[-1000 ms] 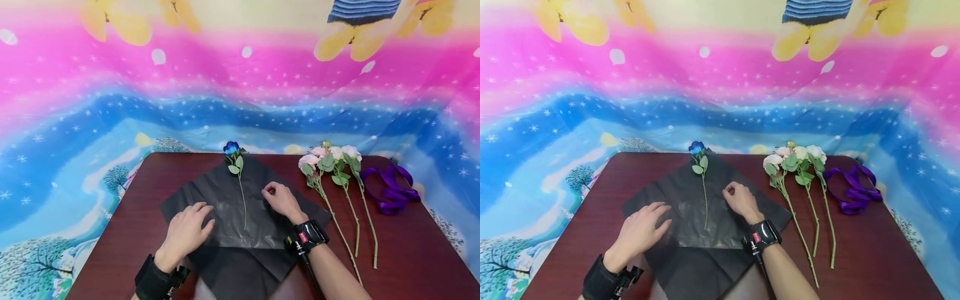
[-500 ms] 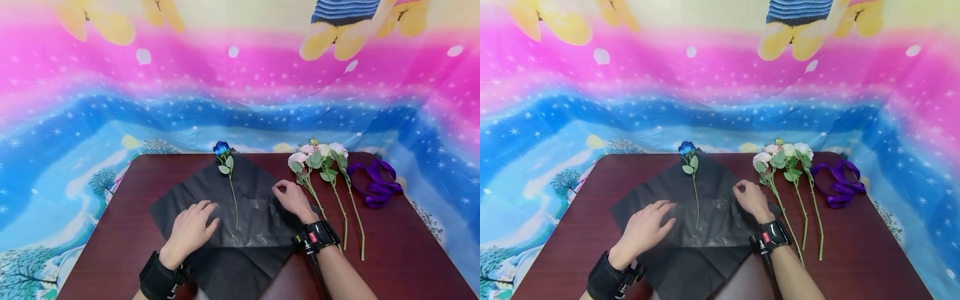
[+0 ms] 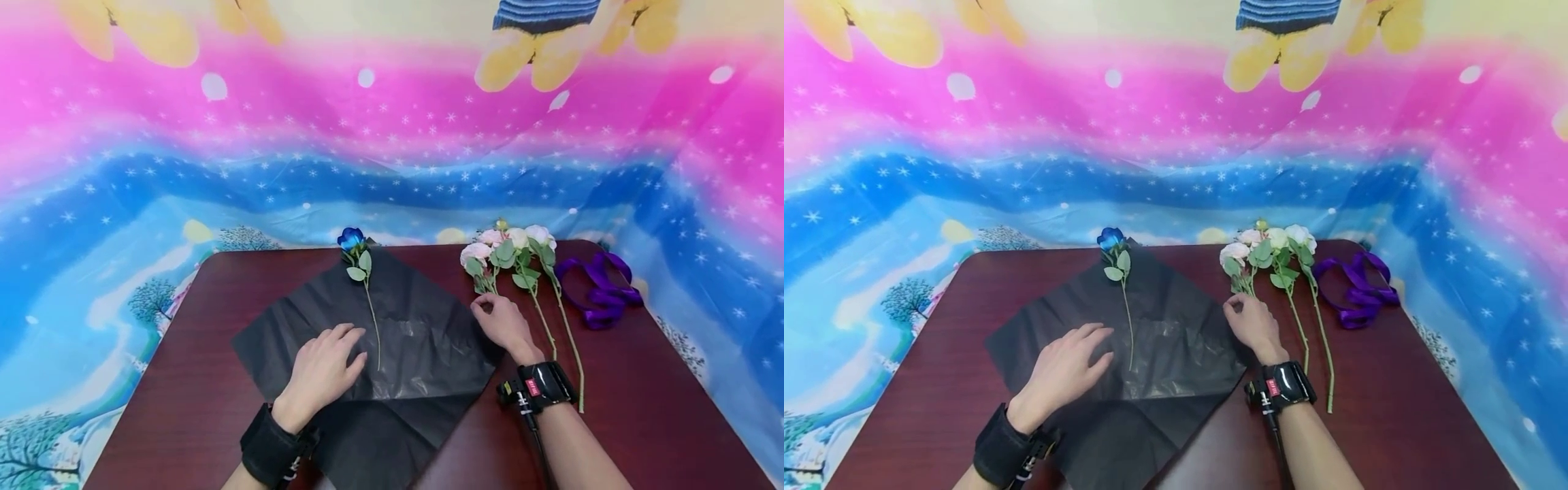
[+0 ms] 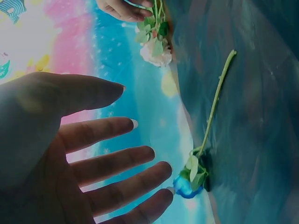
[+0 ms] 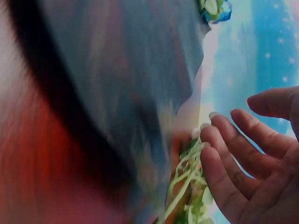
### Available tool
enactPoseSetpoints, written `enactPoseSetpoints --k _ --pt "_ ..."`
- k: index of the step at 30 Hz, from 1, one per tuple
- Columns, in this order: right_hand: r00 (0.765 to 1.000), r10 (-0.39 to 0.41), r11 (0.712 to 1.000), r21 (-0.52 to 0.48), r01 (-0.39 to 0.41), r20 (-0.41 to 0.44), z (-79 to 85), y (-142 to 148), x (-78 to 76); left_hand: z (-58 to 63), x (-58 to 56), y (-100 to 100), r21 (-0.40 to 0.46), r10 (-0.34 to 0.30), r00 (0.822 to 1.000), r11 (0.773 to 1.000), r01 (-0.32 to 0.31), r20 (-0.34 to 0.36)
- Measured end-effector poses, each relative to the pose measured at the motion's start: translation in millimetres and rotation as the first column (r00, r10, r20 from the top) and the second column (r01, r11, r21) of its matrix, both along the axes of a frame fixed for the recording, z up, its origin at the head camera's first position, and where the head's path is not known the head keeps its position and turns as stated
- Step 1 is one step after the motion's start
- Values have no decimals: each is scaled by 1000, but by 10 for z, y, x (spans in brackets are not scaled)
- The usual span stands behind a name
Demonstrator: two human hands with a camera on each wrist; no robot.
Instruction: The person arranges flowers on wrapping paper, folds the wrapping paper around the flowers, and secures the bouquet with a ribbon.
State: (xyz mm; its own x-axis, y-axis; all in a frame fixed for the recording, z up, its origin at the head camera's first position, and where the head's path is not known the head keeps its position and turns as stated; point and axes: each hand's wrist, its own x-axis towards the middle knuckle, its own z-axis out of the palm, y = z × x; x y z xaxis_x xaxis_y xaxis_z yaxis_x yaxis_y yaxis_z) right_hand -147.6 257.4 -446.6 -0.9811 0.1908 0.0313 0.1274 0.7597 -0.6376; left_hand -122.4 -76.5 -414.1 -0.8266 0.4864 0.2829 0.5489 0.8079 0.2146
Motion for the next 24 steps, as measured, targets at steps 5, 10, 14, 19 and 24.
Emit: enactPoseSetpoints --k 5,10,14,19,24 --pt "999 -36 999 31 36 4 -18 111 14 -35 2 74 8 -26 1000 1000 26 -15" --pt "998 -52 998 39 53 -19 -68 199 59 -74 -5 115 9 -37 999 999 38 -26" --pt "997 -66 996 63 68 -28 -93 268 111 -112 -2 136 13 -53 998 999 53 -16" --pt "992 -127 988 97 124 24 -71 352 189 -160 -1 166 15 -61 998 998 61 -21" --pt "987 -134 984 129 121 94 -56 424 255 -182 -2 184 12 -58 998 998 59 -29"
